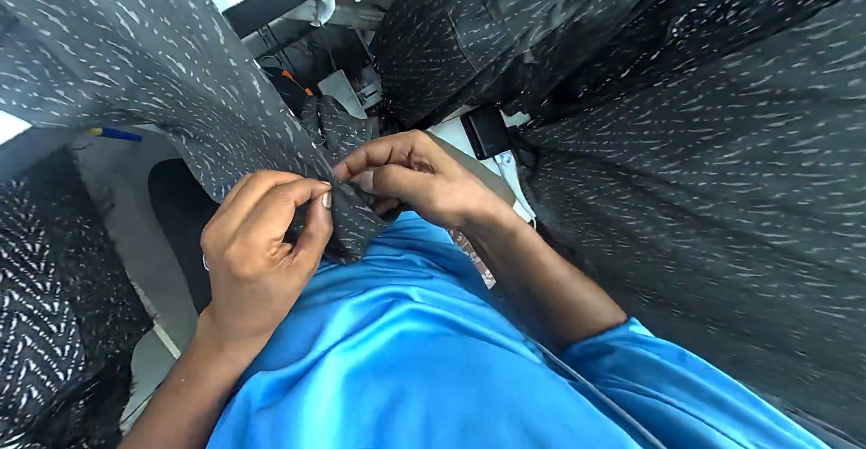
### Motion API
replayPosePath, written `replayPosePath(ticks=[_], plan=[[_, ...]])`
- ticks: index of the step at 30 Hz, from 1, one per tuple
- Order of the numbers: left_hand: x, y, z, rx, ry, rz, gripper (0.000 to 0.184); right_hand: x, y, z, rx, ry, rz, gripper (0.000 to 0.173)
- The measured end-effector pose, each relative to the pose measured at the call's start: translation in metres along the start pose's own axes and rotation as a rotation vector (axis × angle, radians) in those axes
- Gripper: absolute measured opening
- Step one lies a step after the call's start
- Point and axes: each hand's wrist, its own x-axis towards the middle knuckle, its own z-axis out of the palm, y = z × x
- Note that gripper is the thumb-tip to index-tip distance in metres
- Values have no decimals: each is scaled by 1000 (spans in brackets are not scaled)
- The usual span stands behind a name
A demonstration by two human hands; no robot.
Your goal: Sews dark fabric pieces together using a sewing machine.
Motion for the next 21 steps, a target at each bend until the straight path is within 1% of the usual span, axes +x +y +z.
replayPosePath(ticks=[3, 9, 21], plan=[[-6, -3, -3, 12, 14, 31, 14, 2, -1, 2, -6, 3, -11, 26], [-9, -8, -3, -6, 54, 68, 11, 8, -1, 4, -13, 32, -66, 15], [-4, -8, -1, -7, 44, 93, 11, -1, -11, 2, -113, 41, -125, 19]])
